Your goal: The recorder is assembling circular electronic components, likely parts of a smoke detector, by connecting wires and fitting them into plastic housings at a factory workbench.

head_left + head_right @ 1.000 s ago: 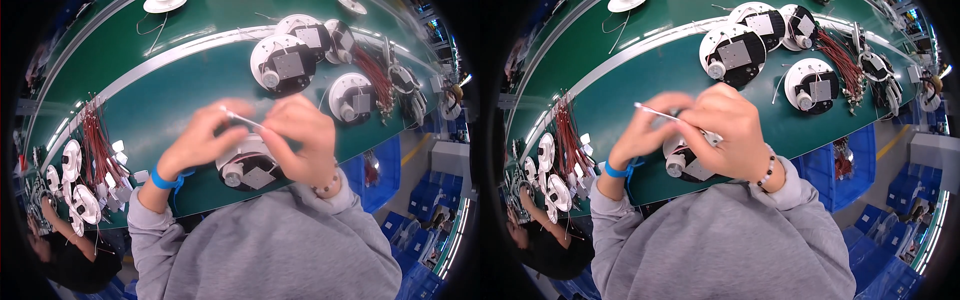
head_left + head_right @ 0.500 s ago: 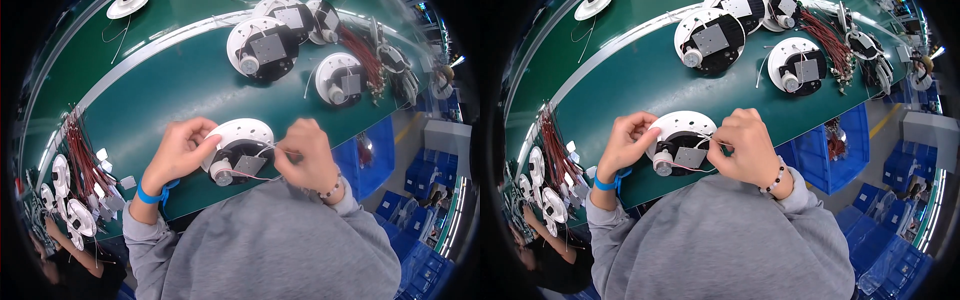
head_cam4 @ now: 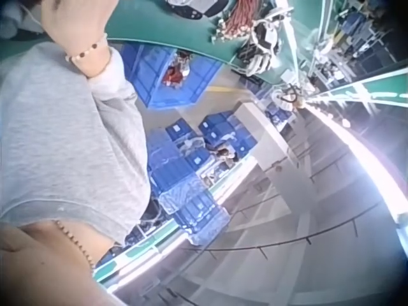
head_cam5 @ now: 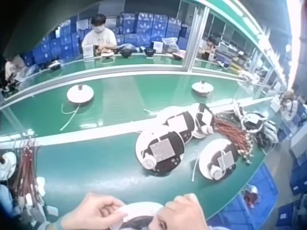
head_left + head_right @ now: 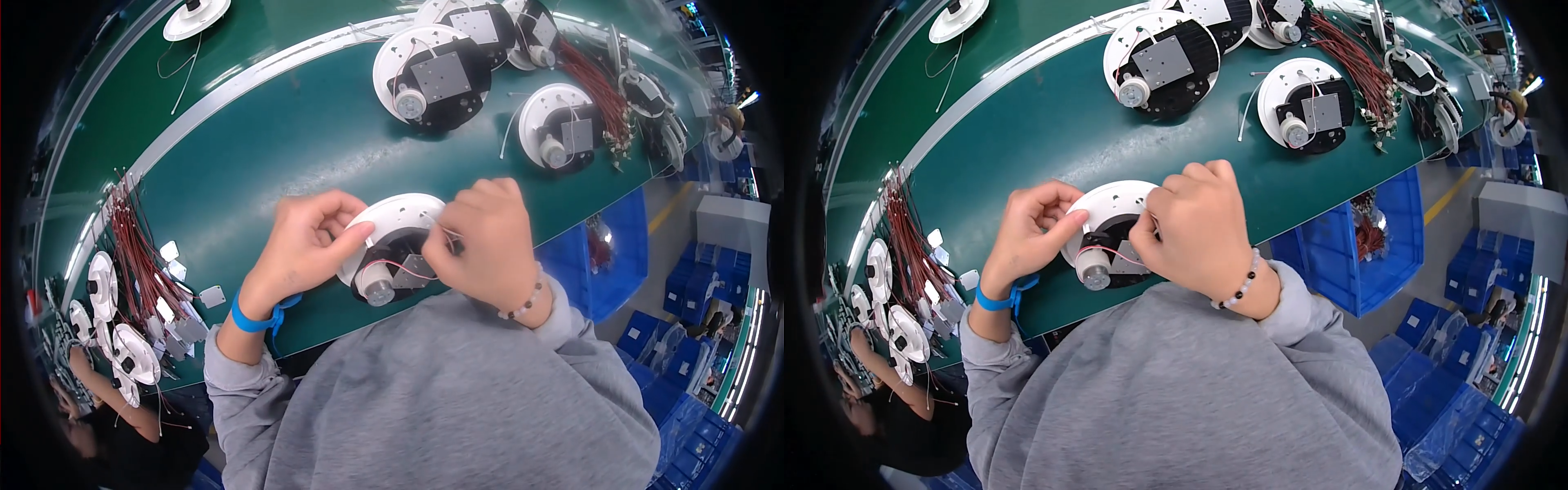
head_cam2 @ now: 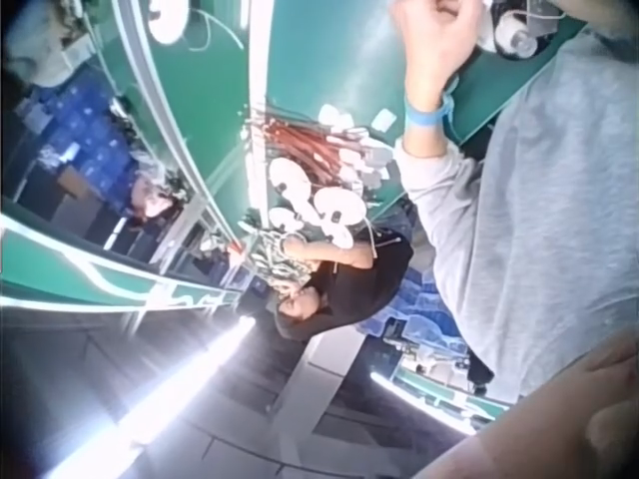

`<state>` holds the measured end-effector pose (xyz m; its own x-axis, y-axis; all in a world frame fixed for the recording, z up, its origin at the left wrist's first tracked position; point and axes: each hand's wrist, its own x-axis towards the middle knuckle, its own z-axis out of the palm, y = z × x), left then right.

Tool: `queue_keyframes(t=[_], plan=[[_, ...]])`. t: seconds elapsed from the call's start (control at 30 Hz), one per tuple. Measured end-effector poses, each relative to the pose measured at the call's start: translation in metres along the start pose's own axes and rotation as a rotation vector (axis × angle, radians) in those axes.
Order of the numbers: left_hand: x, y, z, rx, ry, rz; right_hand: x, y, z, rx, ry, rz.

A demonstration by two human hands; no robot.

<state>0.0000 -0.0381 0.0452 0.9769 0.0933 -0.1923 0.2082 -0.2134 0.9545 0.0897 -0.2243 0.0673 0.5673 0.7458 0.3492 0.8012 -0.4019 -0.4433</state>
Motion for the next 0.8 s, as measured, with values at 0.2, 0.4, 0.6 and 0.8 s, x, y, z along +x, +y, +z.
queue_keyframes(t=[0.2,0.4,0.6,0.8], plan=[[0.017,-0.013,-0.012,-0.242,-0.115,0.051,0.009,0.0,0.011,0.012,-0.089,-0.032],[0.045,-0.037,-0.002,-0.341,-0.498,0.143,0.007,-0.002,0.016,0.071,-0.105,-0.056],[0.038,-0.042,0.004,-0.313,-0.501,0.18,0.003,-0.006,0.023,0.133,-0.094,-0.032],[0.042,-0.046,-0.006,-0.261,-0.454,0.249,0.015,0.0,0.025,0.262,-0.011,-0.022]])
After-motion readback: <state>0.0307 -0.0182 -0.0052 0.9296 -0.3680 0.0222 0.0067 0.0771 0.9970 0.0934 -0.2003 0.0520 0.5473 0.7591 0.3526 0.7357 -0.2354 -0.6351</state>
